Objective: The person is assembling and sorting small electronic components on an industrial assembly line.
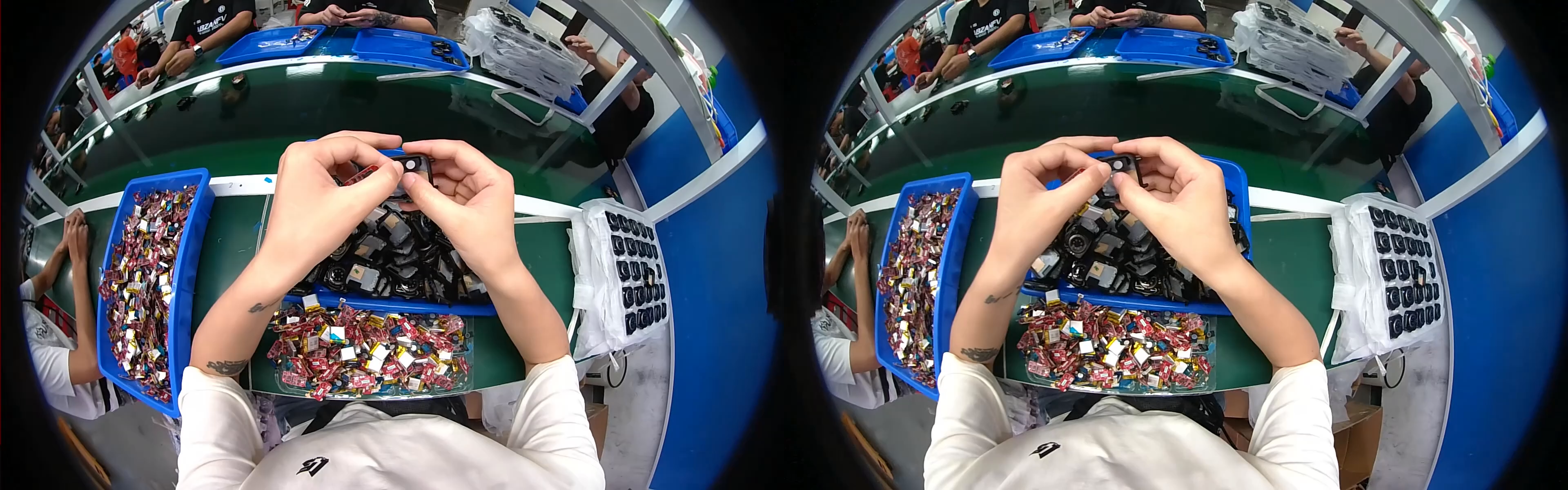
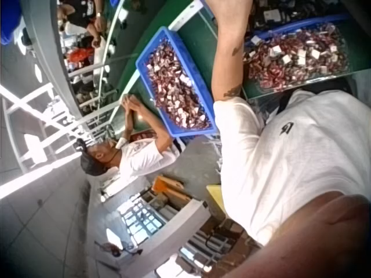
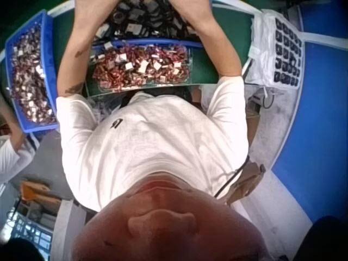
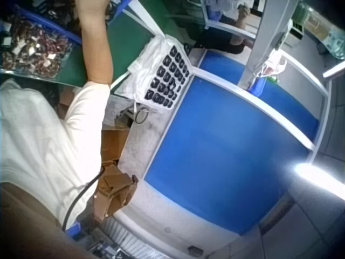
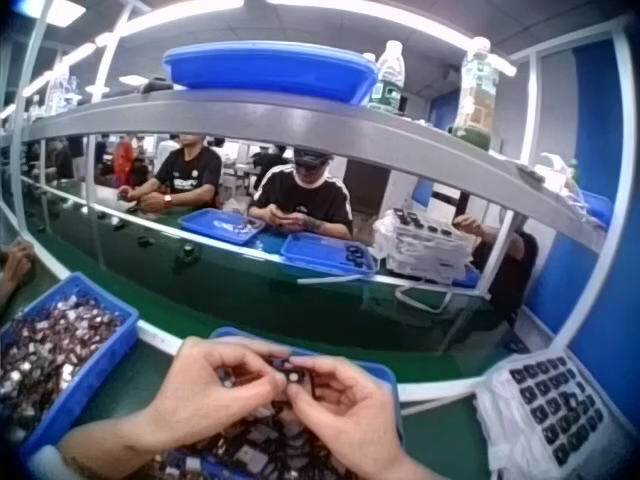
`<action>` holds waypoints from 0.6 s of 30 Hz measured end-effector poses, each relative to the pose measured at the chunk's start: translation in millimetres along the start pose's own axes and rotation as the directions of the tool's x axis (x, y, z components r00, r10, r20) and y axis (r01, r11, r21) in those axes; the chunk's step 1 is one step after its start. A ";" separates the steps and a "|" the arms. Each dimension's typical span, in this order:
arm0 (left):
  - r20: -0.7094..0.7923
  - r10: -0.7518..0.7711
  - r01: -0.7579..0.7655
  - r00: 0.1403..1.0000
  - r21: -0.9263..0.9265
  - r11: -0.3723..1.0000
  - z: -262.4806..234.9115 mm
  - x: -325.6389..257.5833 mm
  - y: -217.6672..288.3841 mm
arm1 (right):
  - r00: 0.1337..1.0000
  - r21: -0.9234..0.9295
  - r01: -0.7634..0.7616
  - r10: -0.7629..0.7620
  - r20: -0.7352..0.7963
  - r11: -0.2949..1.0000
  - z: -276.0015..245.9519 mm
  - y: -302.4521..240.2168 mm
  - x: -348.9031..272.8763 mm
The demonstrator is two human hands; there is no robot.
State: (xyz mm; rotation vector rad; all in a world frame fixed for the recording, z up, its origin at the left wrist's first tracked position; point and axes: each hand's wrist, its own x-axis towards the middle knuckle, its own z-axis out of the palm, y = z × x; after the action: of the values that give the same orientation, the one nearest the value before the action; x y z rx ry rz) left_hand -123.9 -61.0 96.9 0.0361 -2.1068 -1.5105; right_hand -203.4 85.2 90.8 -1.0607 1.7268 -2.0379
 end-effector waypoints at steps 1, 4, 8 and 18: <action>0.005 -0.006 0.006 1.000 0.013 1.000 -0.3 -0.2 0.4 | 1.000 0.000 0.000 0.000 0.001 1.000 0.2 0.3 -0.3; 0.019 -0.005 0.007 1.000 -0.058 0.998 -0.3 -0.2 -2.5 | 1.000 -0.007 0.007 -0.007 0.001 1.000 0.6 1.5 -1.4; 0.003 0.003 -0.002 1.000 -0.229 0.973 1.9 4.5 -10.5 | 1.000 -0.036 0.017 -0.017 -0.001 0.999 0.4 2.7 -0.7; -0.011 0.022 -0.024 1.000 -0.180 0.983 5.9 5.6 -11.8 | 0.992 0.006 0.122 -0.121 -0.046 0.993 -3.4 10.9 3.7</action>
State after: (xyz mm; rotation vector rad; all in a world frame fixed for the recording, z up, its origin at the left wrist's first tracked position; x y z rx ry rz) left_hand -134.7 -62.1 87.4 -0.0470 -1.9484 -1.6772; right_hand -211.0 82.7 81.9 -1.1520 1.7119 -2.1562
